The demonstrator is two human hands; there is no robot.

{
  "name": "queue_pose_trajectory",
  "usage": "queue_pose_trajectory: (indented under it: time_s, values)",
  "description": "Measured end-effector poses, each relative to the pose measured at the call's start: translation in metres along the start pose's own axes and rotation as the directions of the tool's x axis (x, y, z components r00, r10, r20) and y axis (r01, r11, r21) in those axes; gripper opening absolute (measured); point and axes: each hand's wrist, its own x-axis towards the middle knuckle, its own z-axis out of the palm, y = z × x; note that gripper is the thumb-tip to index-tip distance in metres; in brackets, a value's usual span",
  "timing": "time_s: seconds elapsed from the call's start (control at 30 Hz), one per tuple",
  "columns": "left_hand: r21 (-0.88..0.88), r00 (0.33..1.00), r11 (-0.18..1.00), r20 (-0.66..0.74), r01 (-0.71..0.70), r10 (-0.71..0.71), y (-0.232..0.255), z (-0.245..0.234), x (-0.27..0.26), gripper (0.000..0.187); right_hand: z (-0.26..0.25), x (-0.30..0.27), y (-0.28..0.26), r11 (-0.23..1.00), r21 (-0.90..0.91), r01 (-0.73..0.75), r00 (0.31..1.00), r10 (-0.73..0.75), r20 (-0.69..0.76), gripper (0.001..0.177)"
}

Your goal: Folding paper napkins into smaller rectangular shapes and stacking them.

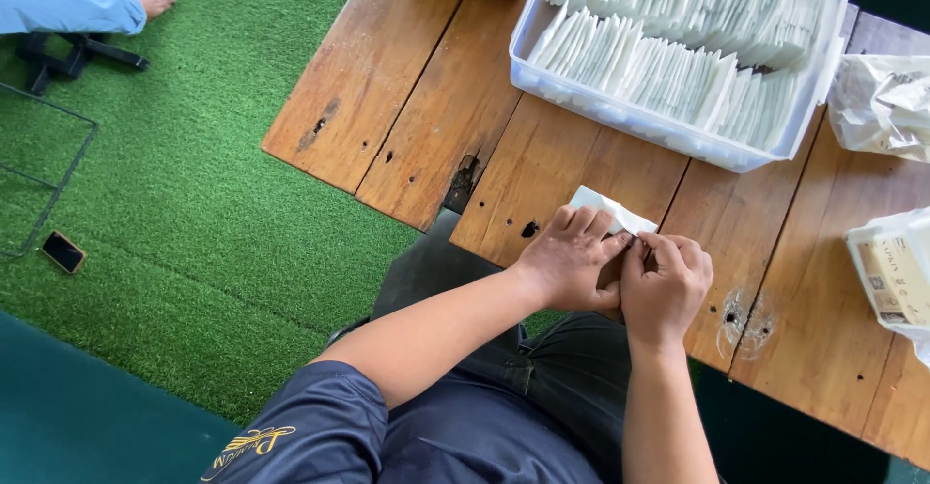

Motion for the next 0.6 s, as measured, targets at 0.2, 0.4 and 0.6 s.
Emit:
queue_pose_trajectory:
  time_s: [0.2,0.4,0.6]
  values:
    - [0.010,1.000,1.000,0.017,0.004,-0.004,0.002,-0.013,-0.003,0.079,-0.002,0.000,-0.001,0.999,0.008,-0.033,0.999,0.033,0.009,0.014]
    - [0.032,0.999,0.999,0.032,0.015,-0.016,0.001,-0.001,-0.002,0.085,-0.002,-0.002,-0.001,0.999,0.022,-0.042,0.999,0.042,0.016,0.013]
    - [0.041,1.000,0.999,0.009,0.017,-0.017,0.001,0.004,-0.002,0.085,0.000,-0.005,0.003,1.000,-0.007,-0.027,1.000,0.027,0.005,0.014]
